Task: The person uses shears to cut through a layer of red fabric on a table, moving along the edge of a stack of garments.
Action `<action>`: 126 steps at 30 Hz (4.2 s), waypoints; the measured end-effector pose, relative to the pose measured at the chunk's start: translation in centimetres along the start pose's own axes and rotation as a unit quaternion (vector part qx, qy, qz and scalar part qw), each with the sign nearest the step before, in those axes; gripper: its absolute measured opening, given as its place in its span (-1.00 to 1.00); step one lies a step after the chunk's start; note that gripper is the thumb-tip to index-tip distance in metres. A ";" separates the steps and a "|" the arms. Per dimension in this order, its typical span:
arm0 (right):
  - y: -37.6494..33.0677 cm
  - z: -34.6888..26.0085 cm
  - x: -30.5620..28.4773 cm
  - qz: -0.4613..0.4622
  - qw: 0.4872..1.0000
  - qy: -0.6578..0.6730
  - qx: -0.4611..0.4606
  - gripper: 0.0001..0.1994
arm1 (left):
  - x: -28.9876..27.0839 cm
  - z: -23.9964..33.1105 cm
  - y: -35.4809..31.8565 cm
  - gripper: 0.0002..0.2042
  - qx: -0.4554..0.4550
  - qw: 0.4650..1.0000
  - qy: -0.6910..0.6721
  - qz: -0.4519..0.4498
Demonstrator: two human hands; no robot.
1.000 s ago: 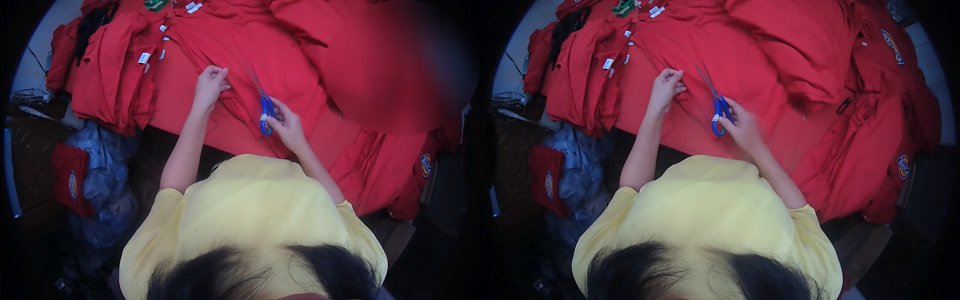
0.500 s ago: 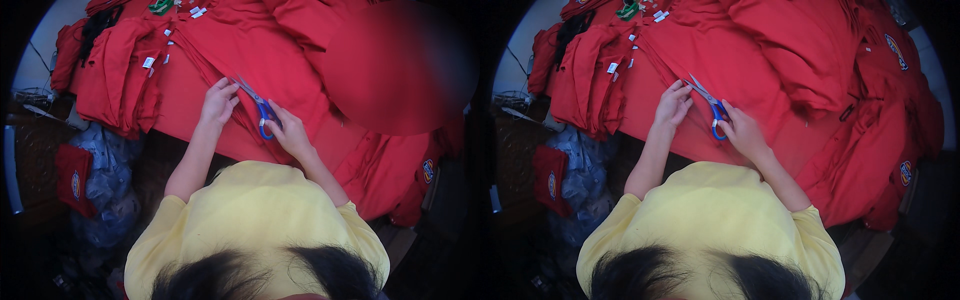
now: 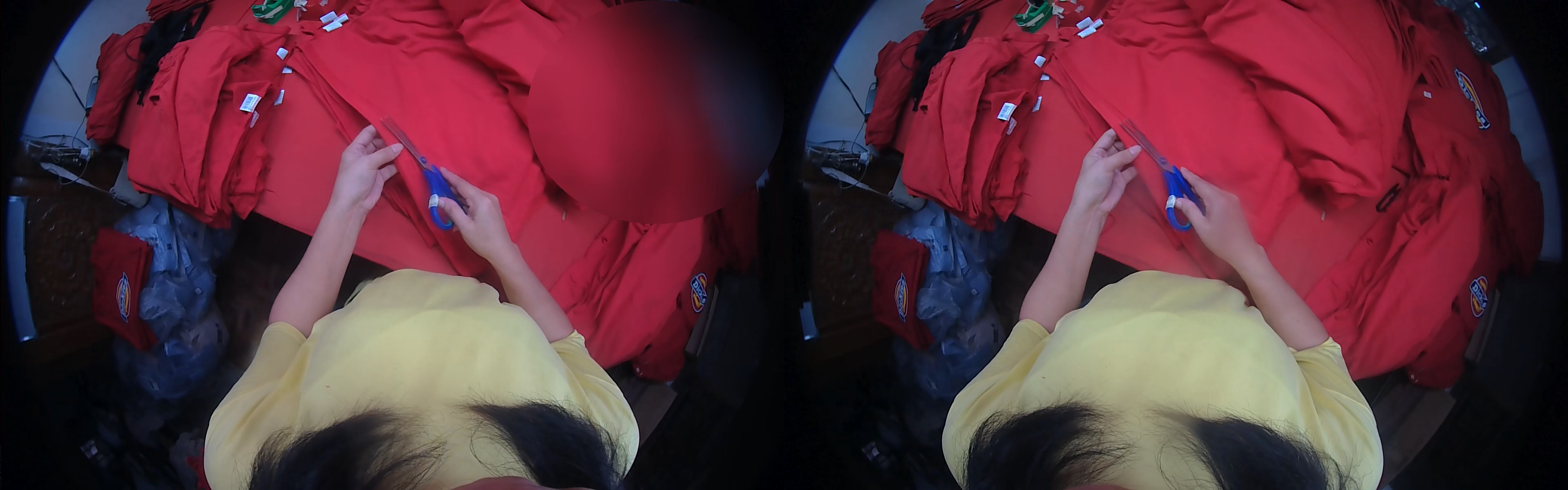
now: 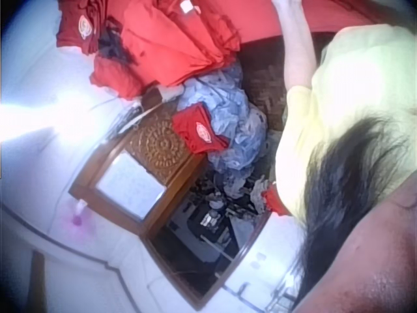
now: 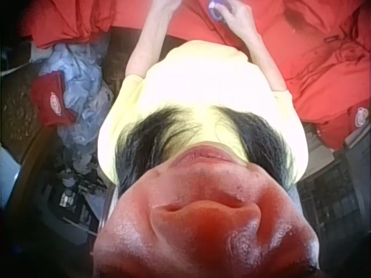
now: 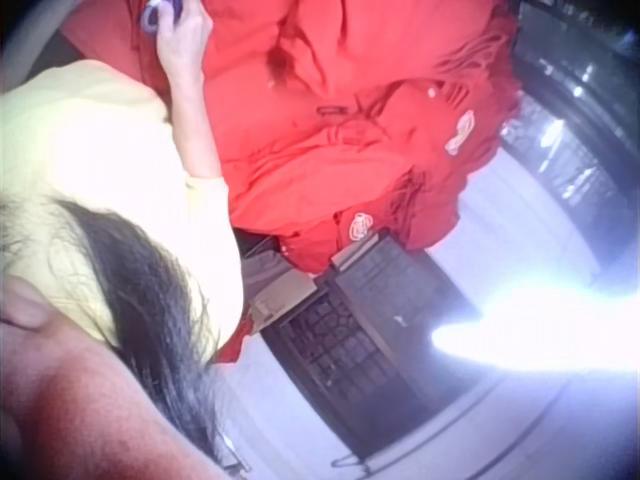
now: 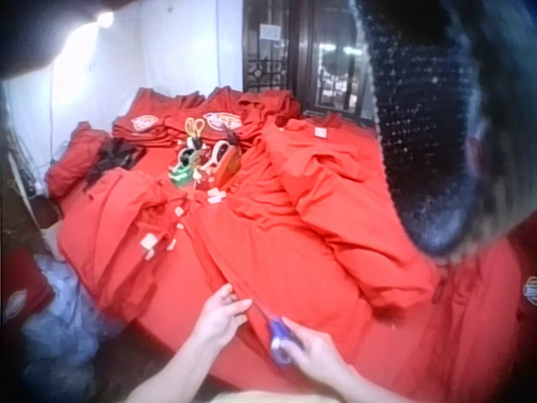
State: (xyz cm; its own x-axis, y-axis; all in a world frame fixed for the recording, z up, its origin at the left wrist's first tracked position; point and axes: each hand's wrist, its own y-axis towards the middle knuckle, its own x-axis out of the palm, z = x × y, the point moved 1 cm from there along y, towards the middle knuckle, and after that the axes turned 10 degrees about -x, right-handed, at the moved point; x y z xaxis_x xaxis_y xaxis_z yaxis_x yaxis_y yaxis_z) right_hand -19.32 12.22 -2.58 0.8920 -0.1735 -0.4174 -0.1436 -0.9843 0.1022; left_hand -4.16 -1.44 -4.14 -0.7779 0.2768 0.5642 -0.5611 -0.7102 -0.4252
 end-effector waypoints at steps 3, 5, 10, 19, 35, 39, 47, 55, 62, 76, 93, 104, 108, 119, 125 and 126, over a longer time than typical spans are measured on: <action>0.8 0.3 0.1 0.022 0.995 -0.024 -0.090 -0.57 | 0.6 0.5 -0.3 -0.56 -0.003 1.000 0.027 -0.013; 1.3 0.9 0.2 0.037 0.994 -0.014 -0.105 -0.56 | 1.5 1.1 -0.8 -0.57 0.002 0.999 0.026 -0.019; 2.2 -0.8 -0.7 -0.033 0.989 0.101 0.106 -0.52 | 0.5 1.6 0.2 -0.59 0.038 0.999 -0.025 -0.020; 3.7 0.0 0.0 -0.007 0.995 0.087 -0.041 -0.57 | 0.2 2.9 0.5 -0.60 0.046 0.998 0.025 -0.037; -2.8 -2.0 -4.6 -0.093 0.967 0.227 0.067 -0.50 | -2.1 2.1 0.6 -0.65 0.375 0.734 0.508 0.249; -7.2 -2.0 -4.7 -0.155 0.987 -0.020 0.025 -0.38 | 0.5 0.4 1.7 -0.68 0.412 0.660 0.625 0.068; -9.1 1.6 -2.2 -0.153 0.954 -0.203 -0.158 -0.48 | -4.1 -2.4 0.9 -0.18 0.276 0.516 0.776 0.235; 5.4 -3.2 -13.4 0.164 0.953 0.241 -0.076 -0.78 | -14.5 -2.7 -8.0 -0.17 0.117 0.479 0.765 0.415; -4.3 14.9 -38.4 0.639 0.715 0.263 -0.106 -0.75 | -13.7 -2.6 -8.5 -0.41 0.289 0.510 0.706 0.399; -10.9 5.5 -6.9 0.333 0.912 0.235 0.048 -0.52 | 2.4 -1.5 4.6 -0.75 0.115 0.879 0.459 0.054; -8.1 1.0 -1.6 0.024 0.994 -0.043 -0.094 -0.39 | -2.6 -7.6 -12.3 -0.88 0.191 0.719 0.668 0.022; -9.1 2.7 -0.3 -0.011 0.993 0.098 0.063 -0.46 | -3.0 -8.0 -7.3 -0.81 0.246 0.814 0.512 0.120; -10.3 5.1 -2.7 0.132 0.952 0.263 0.084 -0.50 | -2.4 -7.1 -4.5 -0.71 0.142 0.837 0.499 0.175; -12.9 2.8 -3.5 0.074 0.973 0.174 0.134 -0.43 | 0.0 -7.5 -4.8 -0.86 -0.025 0.999 -0.011 0.033; -11.1 -1.2 -2.2 -0.064 0.989 -0.081 0.109 -0.44 | 0.7 -7.1 -5.6 -0.84 -0.101 0.991 -0.087 0.013; -11.1 -0.9 -2.0 -0.066 0.989 -0.092 0.096 -0.44 | 0.7 -7.1 -5.6 -0.82 -0.096 0.992 -0.083 0.011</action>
State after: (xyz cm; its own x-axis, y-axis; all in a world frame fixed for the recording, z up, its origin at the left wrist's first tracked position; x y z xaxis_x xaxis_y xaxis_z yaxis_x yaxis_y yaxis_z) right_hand -19.08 23.47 -2.06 0.8175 -0.0279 -0.5752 -0.1250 -0.9836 -0.1298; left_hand -3.56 7.34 -6.40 -0.7417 0.1409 0.6557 -0.6008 -0.5741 -0.5562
